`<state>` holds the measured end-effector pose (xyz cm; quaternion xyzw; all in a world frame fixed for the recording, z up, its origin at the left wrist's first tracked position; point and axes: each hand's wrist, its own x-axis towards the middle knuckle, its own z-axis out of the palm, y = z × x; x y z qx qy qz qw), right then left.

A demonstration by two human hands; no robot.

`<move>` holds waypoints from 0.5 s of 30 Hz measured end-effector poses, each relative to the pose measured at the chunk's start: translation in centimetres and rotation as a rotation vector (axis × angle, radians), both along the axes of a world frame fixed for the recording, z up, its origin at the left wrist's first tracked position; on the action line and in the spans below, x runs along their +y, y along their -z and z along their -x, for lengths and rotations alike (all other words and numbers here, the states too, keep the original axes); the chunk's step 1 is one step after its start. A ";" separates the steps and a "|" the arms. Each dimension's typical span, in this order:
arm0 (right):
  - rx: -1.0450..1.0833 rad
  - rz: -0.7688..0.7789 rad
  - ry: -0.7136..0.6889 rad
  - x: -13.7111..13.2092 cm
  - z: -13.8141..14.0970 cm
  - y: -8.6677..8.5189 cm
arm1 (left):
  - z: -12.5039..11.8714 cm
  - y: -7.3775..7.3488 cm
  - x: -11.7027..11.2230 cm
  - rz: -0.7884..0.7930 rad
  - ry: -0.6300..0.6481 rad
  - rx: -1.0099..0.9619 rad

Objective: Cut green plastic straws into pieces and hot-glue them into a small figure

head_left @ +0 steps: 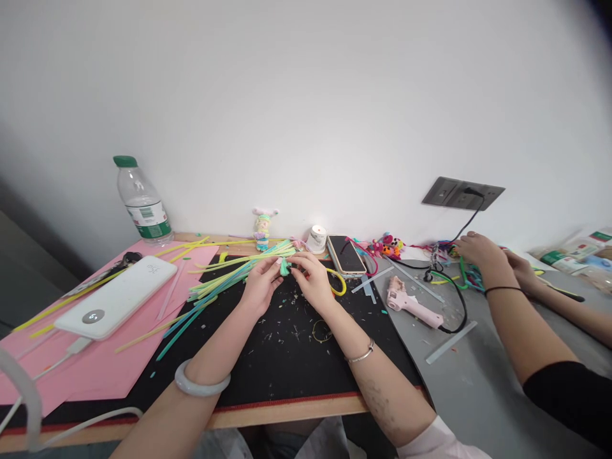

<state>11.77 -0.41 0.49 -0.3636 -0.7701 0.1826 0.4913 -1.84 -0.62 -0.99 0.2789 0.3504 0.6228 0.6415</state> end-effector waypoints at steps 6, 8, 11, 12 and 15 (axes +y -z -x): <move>0.034 0.028 0.019 0.3 -0.3 0.0 | -0.1 0.1 0.0 0.009 -0.006 -0.028; 0.030 0.039 0.011 0.3 -0.3 0.0 | -0.1 0.1 -0.1 -0.006 -0.013 -0.014; 0.027 0.054 0.001 0.2 -0.2 0.1 | -0.2 0.1 -0.2 -0.023 -0.021 0.010; 0.029 0.057 0.001 0.2 -0.1 0.1 | -0.2 0.1 -0.2 -0.026 -0.022 0.015; 0.030 0.063 0.006 0.2 -0.1 0.1 | -0.3 0.0 -0.3 -0.028 -0.023 0.015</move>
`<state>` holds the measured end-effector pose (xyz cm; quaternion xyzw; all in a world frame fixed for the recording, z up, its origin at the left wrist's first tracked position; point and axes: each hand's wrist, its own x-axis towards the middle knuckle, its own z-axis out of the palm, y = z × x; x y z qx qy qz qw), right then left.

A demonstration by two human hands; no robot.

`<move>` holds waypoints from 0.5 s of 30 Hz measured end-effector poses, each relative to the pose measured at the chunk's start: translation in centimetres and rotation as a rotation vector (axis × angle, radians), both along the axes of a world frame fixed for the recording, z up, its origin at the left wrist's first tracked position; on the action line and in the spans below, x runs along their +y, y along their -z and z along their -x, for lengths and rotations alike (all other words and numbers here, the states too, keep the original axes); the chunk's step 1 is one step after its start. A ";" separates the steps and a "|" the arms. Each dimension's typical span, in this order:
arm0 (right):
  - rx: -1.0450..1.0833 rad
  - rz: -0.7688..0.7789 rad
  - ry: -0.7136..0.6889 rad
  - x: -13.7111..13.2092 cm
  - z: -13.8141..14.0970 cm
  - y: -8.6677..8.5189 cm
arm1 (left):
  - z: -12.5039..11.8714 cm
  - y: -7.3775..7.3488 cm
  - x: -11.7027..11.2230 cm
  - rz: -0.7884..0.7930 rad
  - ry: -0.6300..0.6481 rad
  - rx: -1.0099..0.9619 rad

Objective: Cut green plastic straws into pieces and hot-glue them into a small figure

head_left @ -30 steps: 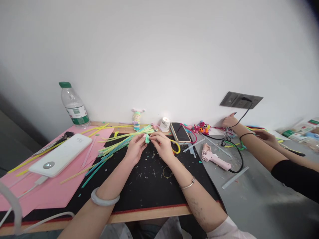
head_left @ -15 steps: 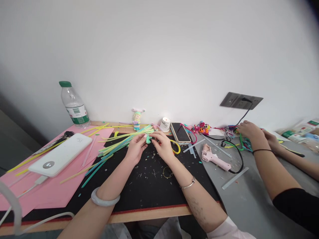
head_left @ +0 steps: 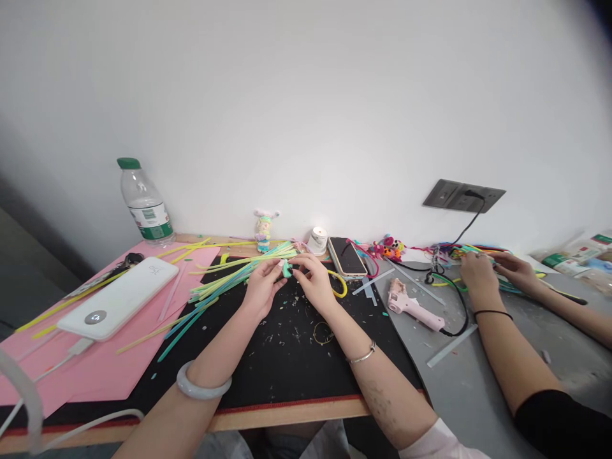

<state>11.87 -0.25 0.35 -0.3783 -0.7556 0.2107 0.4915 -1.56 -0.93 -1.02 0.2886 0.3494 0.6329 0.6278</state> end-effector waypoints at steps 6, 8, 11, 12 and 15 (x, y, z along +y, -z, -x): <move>-0.015 0.001 0.001 0.0 -0.1 -0.1 | 0.0 -0.1 -0.1 0.005 0.000 -0.006; -0.017 0.005 0.001 0.0 -0.2 -0.1 | 0.1 -0.2 -0.1 0.007 0.002 0.005; 0.021 0.023 0.034 0.1 -0.3 -0.1 | 0.2 -0.3 0.0 0.012 -0.007 0.029; 0.034 0.039 0.044 0.1 -0.3 -0.1 | 0.3 -0.3 0.0 0.010 -0.018 0.031; 0.029 0.099 0.037 0.1 -0.2 0.0 | 0.3 -0.3 0.0 -0.009 -0.050 0.029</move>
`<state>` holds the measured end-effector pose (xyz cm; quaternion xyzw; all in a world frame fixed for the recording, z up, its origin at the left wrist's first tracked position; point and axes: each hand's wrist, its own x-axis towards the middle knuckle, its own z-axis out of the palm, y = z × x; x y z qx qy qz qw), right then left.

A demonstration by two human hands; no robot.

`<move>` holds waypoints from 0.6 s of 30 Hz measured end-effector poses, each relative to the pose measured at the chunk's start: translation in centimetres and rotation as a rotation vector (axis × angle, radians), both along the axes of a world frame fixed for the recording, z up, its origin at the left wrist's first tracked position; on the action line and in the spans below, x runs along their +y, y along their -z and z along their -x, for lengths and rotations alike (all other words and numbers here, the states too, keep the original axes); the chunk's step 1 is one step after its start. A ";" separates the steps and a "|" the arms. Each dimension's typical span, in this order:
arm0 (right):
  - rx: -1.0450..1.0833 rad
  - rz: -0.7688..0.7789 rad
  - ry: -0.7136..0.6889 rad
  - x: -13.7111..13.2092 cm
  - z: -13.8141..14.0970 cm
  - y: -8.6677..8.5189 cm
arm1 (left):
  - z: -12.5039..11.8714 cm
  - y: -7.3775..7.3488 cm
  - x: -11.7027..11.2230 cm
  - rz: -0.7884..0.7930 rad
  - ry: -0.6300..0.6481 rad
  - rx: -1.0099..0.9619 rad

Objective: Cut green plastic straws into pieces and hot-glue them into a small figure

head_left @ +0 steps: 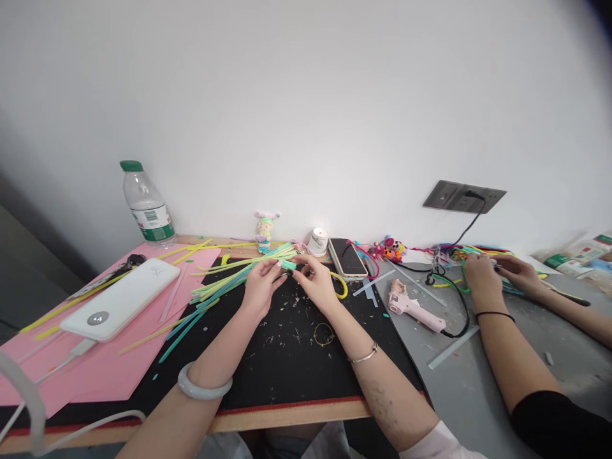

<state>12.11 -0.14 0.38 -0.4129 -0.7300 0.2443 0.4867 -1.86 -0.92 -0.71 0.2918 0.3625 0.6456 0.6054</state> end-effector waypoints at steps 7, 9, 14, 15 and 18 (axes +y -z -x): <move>0.132 0.077 0.007 0.8 -0.3 0.5 | -0.2 -0.3 -0.2 -0.088 0.034 0.186; 0.215 0.134 -0.036 1.1 -0.6 0.5 | -0.1 -0.6 -0.1 -0.141 0.060 0.286; 0.381 0.291 -0.162 1.3 -0.8 0.3 | 0.2 -0.8 0.1 -0.254 0.120 0.475; 0.391 0.315 -0.172 1.2 -0.8 0.3 | 0.2 -0.7 0.1 -0.267 0.114 0.493; 0.391 0.354 -0.196 1.1 -0.8 0.3 | 0.4 -0.5 0.2 -0.281 0.084 0.525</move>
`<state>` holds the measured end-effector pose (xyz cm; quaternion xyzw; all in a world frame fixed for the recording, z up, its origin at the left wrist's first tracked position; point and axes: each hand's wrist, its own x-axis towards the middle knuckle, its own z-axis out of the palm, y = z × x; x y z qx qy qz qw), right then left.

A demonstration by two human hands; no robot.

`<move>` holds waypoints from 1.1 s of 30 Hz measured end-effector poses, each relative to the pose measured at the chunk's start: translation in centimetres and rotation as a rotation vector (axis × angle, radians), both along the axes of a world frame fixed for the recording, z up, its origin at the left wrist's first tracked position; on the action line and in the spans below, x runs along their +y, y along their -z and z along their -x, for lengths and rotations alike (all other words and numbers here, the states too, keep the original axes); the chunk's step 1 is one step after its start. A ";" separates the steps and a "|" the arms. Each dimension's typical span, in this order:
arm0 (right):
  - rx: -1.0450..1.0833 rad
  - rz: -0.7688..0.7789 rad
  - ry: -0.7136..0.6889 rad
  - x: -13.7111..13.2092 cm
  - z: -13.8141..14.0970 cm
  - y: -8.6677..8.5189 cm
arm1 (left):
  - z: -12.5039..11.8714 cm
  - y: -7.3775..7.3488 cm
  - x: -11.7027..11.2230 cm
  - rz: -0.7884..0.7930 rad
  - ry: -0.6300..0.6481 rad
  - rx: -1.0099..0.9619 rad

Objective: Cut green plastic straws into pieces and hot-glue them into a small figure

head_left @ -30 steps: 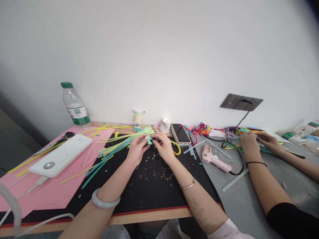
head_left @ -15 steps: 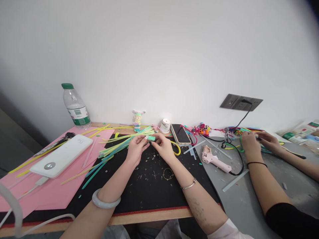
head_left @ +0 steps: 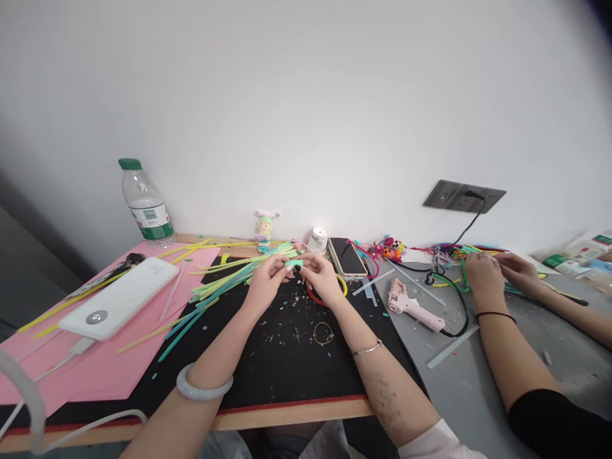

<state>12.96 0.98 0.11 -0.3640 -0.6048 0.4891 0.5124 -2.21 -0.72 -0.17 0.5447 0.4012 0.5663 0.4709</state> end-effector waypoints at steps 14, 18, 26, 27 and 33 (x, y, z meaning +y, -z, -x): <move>0.046 -0.002 -0.032 0.2 0.1 0.3 | -0.2 0.3 -0.1 -0.003 -0.012 -0.064; 0.073 0.001 -0.016 0.2 0.1 0.4 | -0.2 0.3 -0.1 -0.031 -0.026 -0.032; 0.054 0.035 0.015 0.6 -0.1 0.8 | -0.4 0.2 -0.1 -0.011 -0.011 -0.049; 0.066 0.036 0.018 0.6 -0.1 0.8 | -0.4 0.2 -0.1 0.002 -0.001 -0.055; 0.086 0.063 -0.013 0.5 -0.2 0.8 | -0.4 0.6 0.2 0.085 0.007 -0.063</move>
